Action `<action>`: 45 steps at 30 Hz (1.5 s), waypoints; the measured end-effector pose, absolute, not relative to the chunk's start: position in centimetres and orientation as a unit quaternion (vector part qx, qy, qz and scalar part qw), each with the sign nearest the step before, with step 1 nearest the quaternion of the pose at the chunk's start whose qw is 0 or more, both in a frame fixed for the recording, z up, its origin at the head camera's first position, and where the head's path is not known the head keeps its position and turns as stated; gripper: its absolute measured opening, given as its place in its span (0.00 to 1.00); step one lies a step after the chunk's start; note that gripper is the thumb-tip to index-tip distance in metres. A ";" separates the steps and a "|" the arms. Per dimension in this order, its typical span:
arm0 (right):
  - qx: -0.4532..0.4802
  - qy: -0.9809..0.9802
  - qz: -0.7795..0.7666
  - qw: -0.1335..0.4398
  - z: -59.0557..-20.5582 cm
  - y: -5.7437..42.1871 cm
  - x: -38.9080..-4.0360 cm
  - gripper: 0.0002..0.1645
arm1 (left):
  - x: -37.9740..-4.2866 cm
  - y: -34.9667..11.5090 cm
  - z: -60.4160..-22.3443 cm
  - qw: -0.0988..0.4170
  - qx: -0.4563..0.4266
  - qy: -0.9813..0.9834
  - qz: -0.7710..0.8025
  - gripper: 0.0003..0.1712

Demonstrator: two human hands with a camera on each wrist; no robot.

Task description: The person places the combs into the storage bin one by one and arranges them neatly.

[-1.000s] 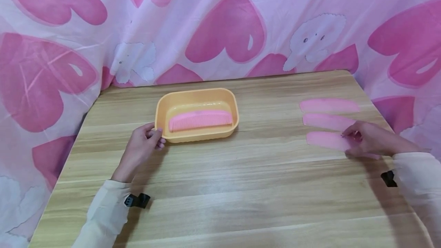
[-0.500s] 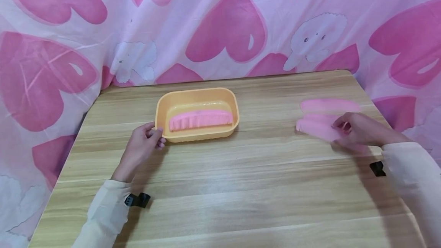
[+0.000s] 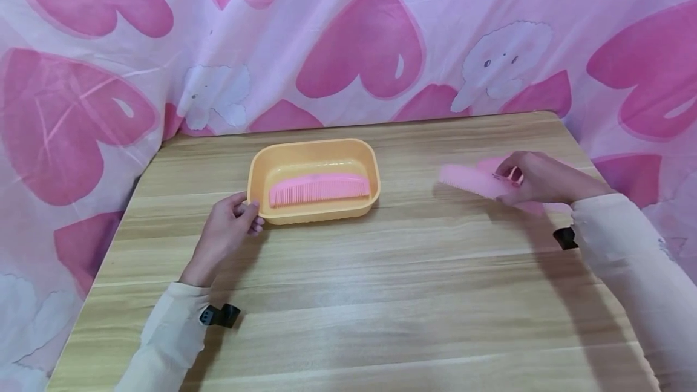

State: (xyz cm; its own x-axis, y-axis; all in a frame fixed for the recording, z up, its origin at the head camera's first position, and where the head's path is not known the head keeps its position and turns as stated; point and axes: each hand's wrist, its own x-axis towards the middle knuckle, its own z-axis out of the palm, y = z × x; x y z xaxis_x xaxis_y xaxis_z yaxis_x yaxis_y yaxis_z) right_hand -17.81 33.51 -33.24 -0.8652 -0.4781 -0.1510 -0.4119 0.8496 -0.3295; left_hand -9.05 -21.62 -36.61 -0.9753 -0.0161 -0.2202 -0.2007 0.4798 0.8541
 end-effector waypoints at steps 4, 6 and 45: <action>-0.237 0.954 -0.152 0.107 -32.2 31.8 -18.6 0.30 | -9.1 -21.4 -36.6 0.084 -0.057 0.853 0.511 0.24; -0.238 0.953 -0.154 0.103 -31.7 31.0 -18.9 0.29 | -9.2 -21.1 -36.6 0.084 -0.054 0.853 0.513 0.24; -0.362 0.913 -0.107 0.153 -28.3 11.7 -23.5 0.34 | -10.3 -17.5 -37.2 0.099 -0.060 0.841 0.528 0.26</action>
